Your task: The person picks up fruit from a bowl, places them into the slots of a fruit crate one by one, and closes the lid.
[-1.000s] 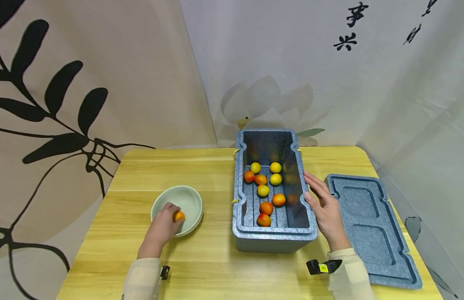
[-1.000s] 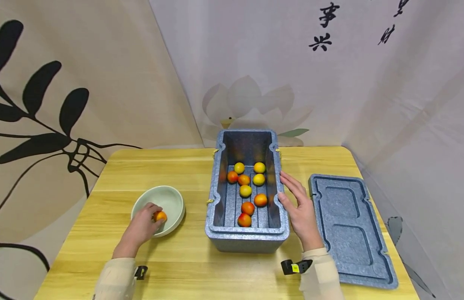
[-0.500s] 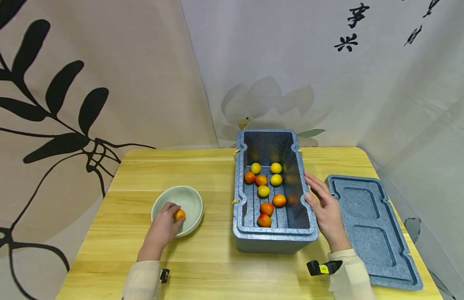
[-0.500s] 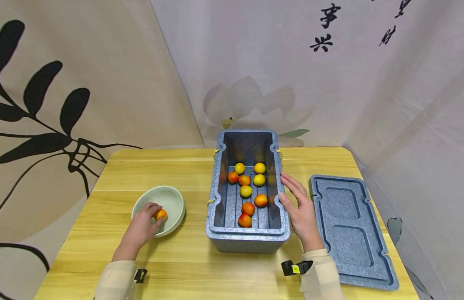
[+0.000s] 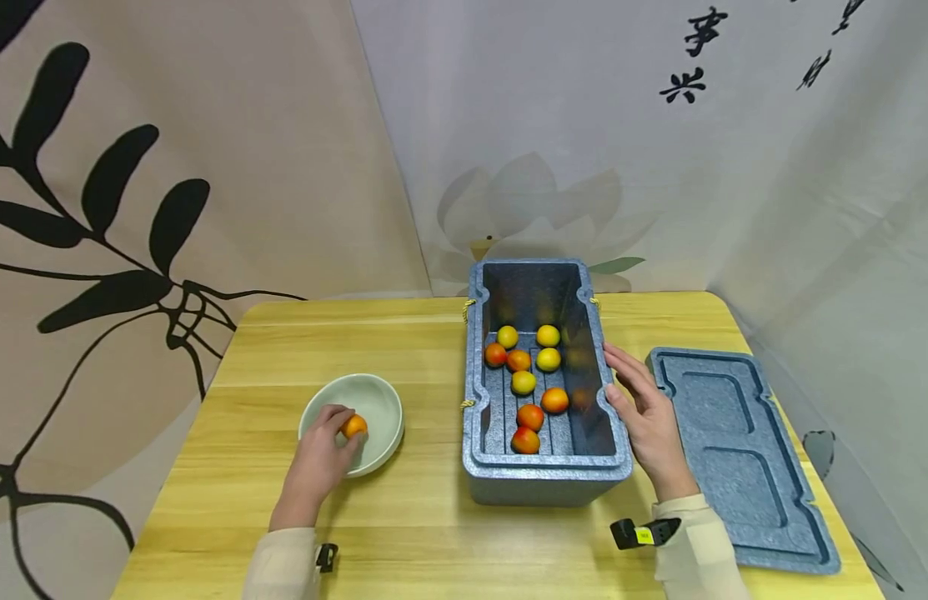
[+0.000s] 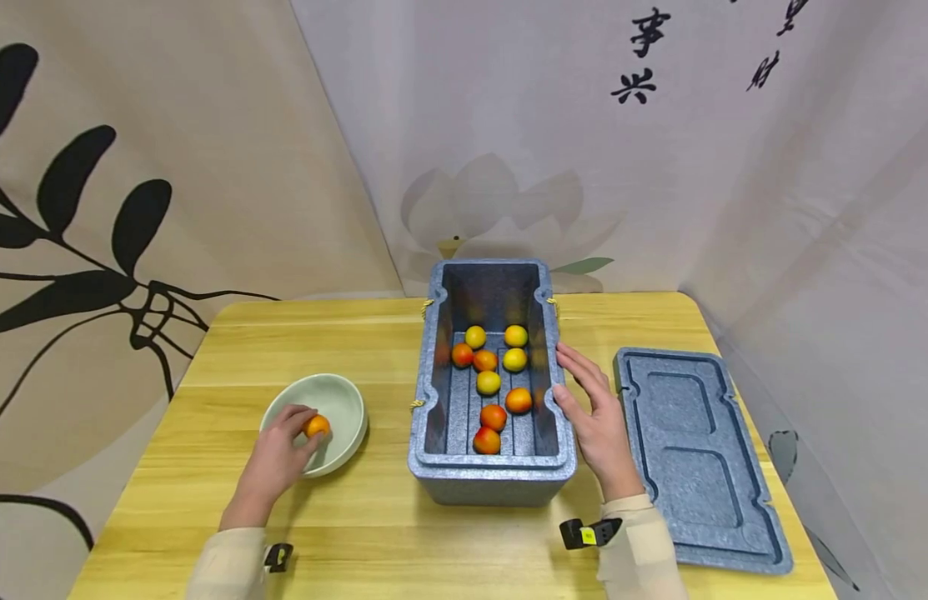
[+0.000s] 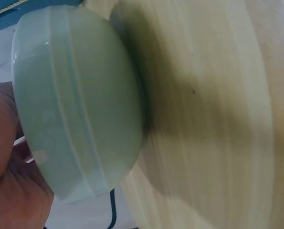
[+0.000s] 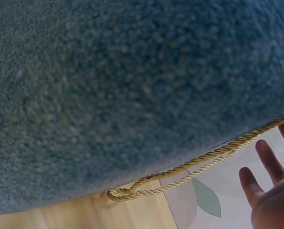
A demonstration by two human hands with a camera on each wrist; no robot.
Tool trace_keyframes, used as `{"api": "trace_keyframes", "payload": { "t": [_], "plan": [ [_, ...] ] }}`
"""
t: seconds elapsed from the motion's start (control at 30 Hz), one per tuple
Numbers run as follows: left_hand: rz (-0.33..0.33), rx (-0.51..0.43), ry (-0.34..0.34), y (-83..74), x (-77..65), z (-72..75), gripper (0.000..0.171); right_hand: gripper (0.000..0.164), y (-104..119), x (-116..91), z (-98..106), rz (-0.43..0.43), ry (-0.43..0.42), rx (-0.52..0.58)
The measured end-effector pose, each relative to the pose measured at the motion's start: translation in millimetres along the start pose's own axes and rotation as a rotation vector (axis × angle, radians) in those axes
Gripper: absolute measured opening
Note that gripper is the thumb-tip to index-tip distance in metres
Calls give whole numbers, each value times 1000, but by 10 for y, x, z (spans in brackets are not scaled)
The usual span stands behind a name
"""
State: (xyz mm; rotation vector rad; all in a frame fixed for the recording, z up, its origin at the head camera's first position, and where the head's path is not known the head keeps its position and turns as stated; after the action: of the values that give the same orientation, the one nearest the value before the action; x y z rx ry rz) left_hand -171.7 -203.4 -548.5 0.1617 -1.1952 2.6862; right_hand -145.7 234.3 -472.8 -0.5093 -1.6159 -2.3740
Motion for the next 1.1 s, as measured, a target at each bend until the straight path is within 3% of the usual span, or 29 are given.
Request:
{"api": "trace_keyframes", "payload": {
  "t": [0.23, 0.47, 0.77, 1.1],
  "plan": [
    [-75, -45, -68, -62, 68, 51, 37, 39, -5, -3, -1, -19, 0, -14],
    [-100, -283, -131, -225, 163, 99, 34, 39, -4, -12, 0, -20, 2, -17],
    [-117, -457, -188, -475, 311, 171, 31, 39, 8, -4, 0, -19, 1, -10],
    [-188, -553, -203, -1042, 450, 302, 31, 40, -105, -2, -4, -20, -4, -10]
  ]
}}
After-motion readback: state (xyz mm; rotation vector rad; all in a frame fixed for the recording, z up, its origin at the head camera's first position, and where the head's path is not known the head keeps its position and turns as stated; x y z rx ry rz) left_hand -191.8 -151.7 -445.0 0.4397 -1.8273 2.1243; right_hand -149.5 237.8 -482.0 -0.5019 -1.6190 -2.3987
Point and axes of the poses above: each hand's wrist, its own x-axis towards the middle knuckle, its own z-axis out of the back of the hand, y = z × x, the point moved 1 cm from there along x, towards the middle knuckle, and after that the axes turned 13 degrees about -x, right-handed, at the moved point
